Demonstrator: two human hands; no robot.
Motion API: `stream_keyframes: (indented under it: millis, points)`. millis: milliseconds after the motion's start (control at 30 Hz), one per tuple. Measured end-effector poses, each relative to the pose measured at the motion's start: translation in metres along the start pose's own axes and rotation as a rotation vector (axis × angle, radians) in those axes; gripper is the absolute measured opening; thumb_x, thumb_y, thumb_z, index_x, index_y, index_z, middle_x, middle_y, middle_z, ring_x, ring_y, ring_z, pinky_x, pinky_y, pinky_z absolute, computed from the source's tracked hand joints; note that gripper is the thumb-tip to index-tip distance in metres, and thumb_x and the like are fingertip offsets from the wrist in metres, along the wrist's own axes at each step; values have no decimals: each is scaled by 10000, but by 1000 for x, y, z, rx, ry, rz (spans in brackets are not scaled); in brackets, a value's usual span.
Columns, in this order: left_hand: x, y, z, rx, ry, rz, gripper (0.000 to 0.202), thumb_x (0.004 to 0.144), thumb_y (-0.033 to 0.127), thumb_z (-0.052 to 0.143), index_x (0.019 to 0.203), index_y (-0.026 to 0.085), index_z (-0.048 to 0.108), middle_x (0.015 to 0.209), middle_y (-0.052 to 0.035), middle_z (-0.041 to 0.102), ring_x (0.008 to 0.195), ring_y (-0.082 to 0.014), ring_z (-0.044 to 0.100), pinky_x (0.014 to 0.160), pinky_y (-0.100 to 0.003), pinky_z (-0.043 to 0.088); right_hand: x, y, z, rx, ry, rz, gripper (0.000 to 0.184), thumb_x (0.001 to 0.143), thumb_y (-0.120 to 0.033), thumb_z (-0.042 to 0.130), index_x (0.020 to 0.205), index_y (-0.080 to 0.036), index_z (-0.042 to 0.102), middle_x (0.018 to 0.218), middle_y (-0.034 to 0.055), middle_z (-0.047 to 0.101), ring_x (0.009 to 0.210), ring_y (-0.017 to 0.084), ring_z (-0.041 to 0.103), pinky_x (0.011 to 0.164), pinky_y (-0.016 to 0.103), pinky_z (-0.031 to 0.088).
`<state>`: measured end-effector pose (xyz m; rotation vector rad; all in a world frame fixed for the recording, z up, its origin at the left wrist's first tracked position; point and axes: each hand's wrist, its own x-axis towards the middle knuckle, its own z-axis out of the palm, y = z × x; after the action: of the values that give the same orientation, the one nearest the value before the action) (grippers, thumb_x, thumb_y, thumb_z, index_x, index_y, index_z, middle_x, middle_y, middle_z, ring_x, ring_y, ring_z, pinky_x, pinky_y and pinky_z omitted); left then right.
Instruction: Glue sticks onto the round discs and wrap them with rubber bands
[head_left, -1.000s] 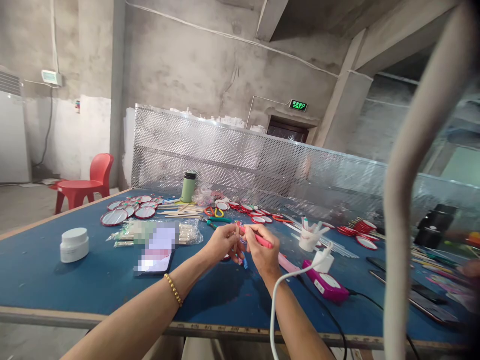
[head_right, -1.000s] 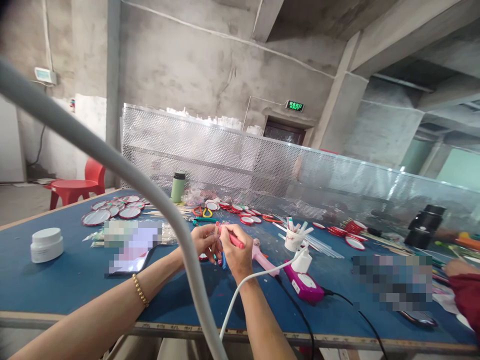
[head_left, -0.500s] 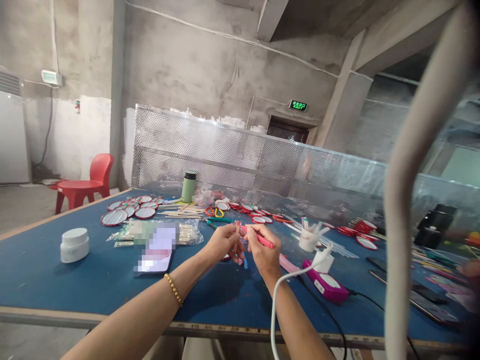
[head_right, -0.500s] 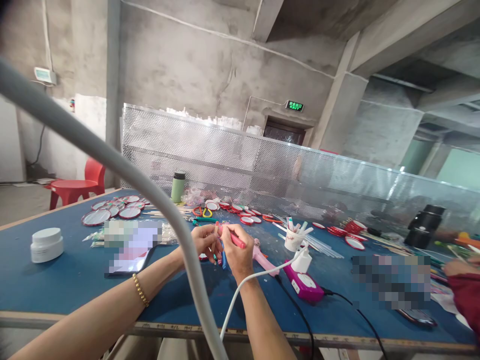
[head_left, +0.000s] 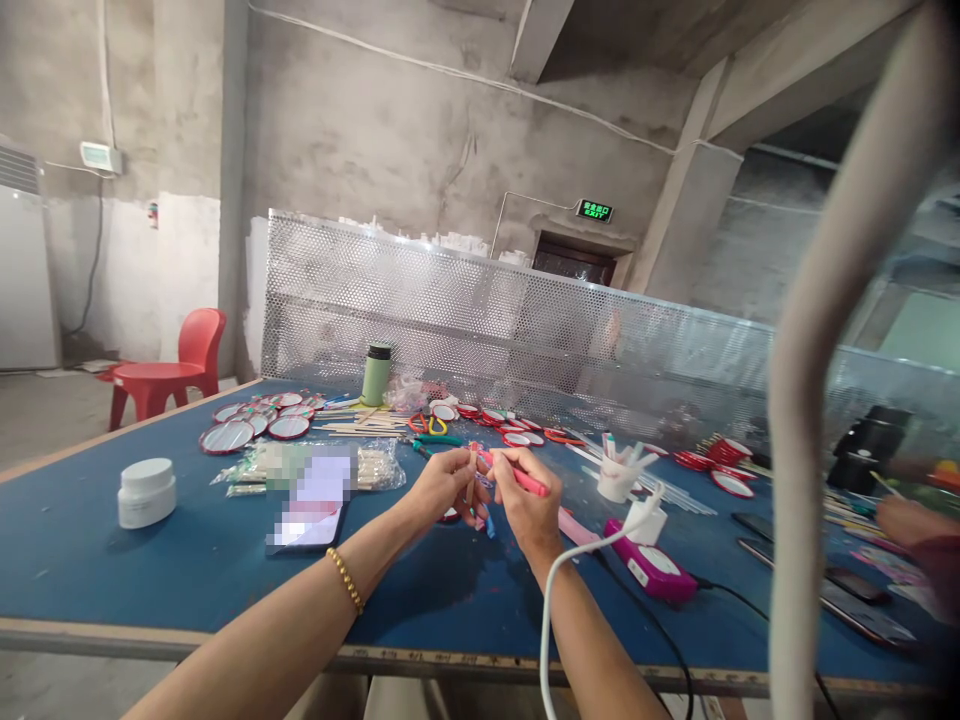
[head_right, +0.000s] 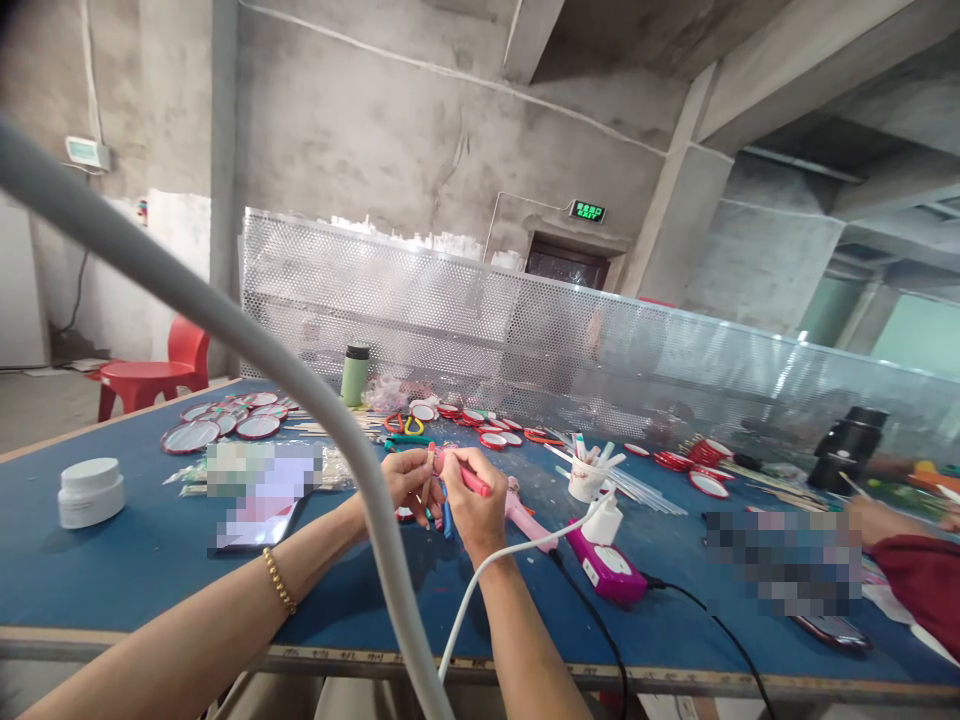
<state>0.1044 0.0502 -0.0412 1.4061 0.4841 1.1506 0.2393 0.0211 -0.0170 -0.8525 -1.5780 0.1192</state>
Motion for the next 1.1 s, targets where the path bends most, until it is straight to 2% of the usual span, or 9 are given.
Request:
stream_keyframes:
  millis: [500,1100]
  points:
    - [-1,1,1,-4,-13,-11,410,740,517,666,855,154,515,631,-48,669,481,-177,654,384,-241,518,0,2,0,-7,8,-12,204,874,-308,577,728,-173,622,593,-3,609,454,106,525,485,225,428]
    - [0,1,2,33,1,-13,421,749,544,641,855,157,513,601,-40,654,458,-175,644,361,-228,498,0,2,0,-10,-8,-35,206,877,-305,577,729,-175,635,556,-16,588,466,116,532,508,233,434]
